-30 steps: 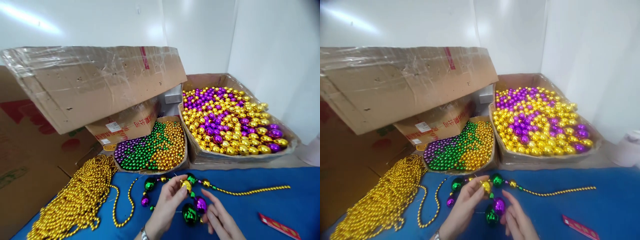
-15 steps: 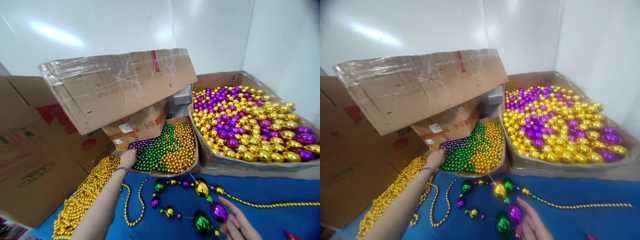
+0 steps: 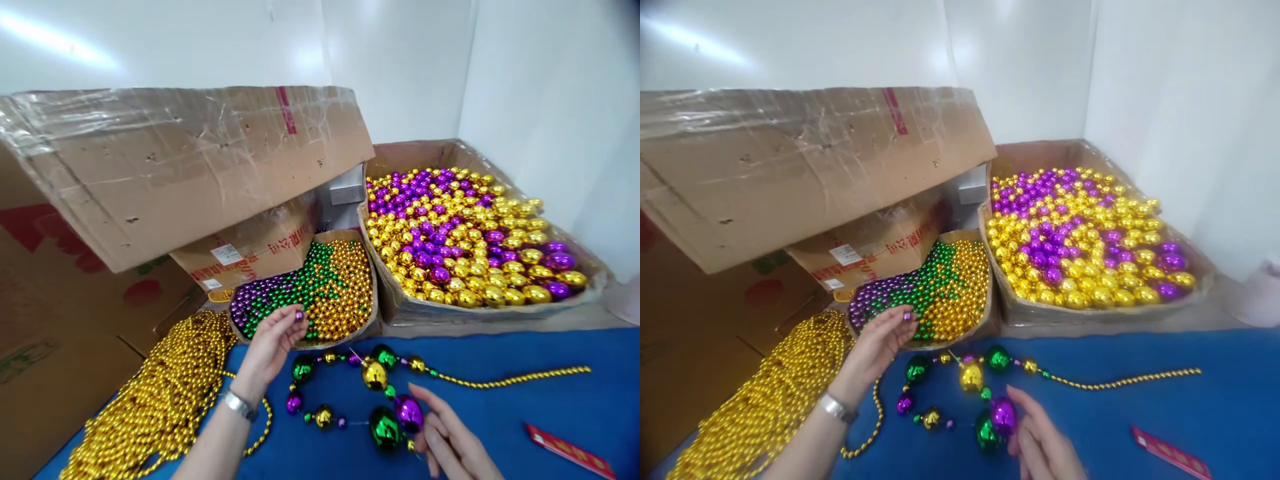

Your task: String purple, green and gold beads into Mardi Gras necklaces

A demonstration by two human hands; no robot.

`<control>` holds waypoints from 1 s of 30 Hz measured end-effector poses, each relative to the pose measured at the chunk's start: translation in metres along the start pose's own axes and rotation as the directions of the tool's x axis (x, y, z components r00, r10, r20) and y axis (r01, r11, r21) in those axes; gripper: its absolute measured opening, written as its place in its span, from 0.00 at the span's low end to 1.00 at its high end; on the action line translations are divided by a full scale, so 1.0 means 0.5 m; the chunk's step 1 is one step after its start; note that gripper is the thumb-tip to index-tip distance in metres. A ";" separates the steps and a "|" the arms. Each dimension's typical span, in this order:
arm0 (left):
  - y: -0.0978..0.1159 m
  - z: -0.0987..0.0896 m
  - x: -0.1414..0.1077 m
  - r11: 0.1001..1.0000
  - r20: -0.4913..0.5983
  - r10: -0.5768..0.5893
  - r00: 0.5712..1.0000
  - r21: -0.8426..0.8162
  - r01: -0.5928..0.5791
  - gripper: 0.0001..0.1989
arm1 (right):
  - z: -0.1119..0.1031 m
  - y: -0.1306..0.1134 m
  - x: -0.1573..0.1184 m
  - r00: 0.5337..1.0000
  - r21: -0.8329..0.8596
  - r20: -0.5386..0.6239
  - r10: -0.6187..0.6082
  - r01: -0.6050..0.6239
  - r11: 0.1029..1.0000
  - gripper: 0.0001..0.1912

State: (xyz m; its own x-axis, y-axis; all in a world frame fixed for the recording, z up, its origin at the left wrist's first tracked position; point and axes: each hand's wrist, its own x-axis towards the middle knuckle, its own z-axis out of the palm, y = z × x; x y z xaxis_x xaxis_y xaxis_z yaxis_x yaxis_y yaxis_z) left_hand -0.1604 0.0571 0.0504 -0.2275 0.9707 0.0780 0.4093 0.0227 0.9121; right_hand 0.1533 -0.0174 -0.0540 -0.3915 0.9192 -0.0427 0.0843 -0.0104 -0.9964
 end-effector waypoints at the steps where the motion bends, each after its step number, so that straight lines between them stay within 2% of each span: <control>1: 0.006 0.027 -0.023 0.990 0.053 -0.012 0.998 -0.140 0.020 0.16 | 0.000 -0.004 0.000 1.000 -0.023 0.005 -0.018 0.018 1.000 0.28; 2: 0.011 0.052 -0.043 0.948 0.115 -0.034 0.993 -0.310 0.068 0.15 | 0.001 -0.006 -0.001 0.999 -0.048 0.006 -0.039 0.040 0.998 0.27; 4: 0.018 0.092 -0.073 0.790 0.237 -0.062 0.969 -0.582 0.193 0.12 | 0.001 -0.007 -0.001 0.997 -0.091 0.020 -0.075 0.077 0.993 0.26; 6: 0.023 0.120 -0.089 0.672 0.317 -0.070 0.946 -0.685 0.280 0.10 | -0.001 -0.006 -0.003 0.995 -0.126 0.026 -0.095 0.098 0.987 0.25; 8: 0.026 0.135 -0.095 0.640 0.345 -0.068 0.936 -0.705 0.306 0.09 | -0.005 -0.005 -0.005 0.995 -0.151 0.015 -0.102 0.103 0.983 0.24; 13: 0.032 0.145 -0.101 0.643 0.349 -0.068 0.935 -0.701 0.309 0.09 | -0.012 -0.003 -0.005 0.993 -0.141 -0.006 -0.118 0.116 0.983 0.23; 30: 0.046 0.142 -0.109 0.812 0.283 -0.045 0.958 -0.548 0.200 0.11 | -0.018 0.001 -0.004 0.994 -0.202 -0.024 -0.103 0.096 0.975 0.23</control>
State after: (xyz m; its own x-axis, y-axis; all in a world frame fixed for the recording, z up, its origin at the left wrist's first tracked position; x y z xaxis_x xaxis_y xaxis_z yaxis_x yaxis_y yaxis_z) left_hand -0.0760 0.0217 0.0384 0.0137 0.9967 -0.0803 -0.1970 0.0814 0.9770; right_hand 0.1625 -0.0155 -0.0535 -0.3759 0.9246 0.0622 0.2293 0.1578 -0.9605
